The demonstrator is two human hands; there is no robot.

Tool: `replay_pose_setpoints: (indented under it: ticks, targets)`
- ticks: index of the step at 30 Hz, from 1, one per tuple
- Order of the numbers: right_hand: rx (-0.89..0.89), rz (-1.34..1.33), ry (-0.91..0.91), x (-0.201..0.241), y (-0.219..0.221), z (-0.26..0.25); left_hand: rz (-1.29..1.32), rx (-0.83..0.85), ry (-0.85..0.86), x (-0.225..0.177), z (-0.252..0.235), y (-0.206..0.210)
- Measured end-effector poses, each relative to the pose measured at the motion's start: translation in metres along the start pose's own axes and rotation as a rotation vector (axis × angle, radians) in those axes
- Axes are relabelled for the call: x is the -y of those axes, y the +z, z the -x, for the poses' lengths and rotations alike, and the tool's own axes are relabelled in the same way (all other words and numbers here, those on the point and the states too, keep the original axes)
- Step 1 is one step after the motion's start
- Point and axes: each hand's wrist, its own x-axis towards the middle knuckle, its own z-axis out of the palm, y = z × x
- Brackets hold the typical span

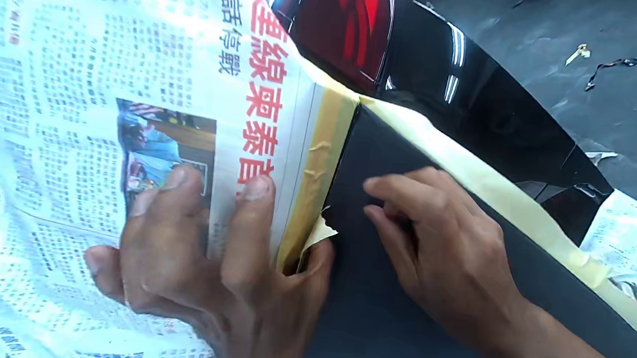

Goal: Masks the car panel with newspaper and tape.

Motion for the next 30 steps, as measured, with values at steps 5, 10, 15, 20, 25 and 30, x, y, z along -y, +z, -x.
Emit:
replay_pose_setpoints:
  ticks: [5,10,15,20,25,30]
  targets:
    - [-0.015,-0.006,0.127,0.007,-0.003,0.034,0.015,0.082,0.002,-0.013,-0.036,0.001]
    - [-0.015,-0.058,0.237,0.018,-0.002,0.046,0.024,0.026,0.058,-0.016,-0.019,0.007]
    - [0.124,-0.189,0.407,0.035,-0.001,0.051,-0.051,0.07,0.163,0.012,0.028,-0.008]
    - [0.292,-0.391,0.581,0.061,0.024,0.028,-0.081,0.149,0.102,0.029,0.068,-0.025]
    - [0.17,-0.491,0.671,0.081,0.045,0.035,-0.1,0.222,0.052,0.051,0.116,-0.038]
    - [0.204,-0.813,0.808,0.111,0.056,0.07,-0.112,0.232,-0.068,0.05,0.147,-0.042]
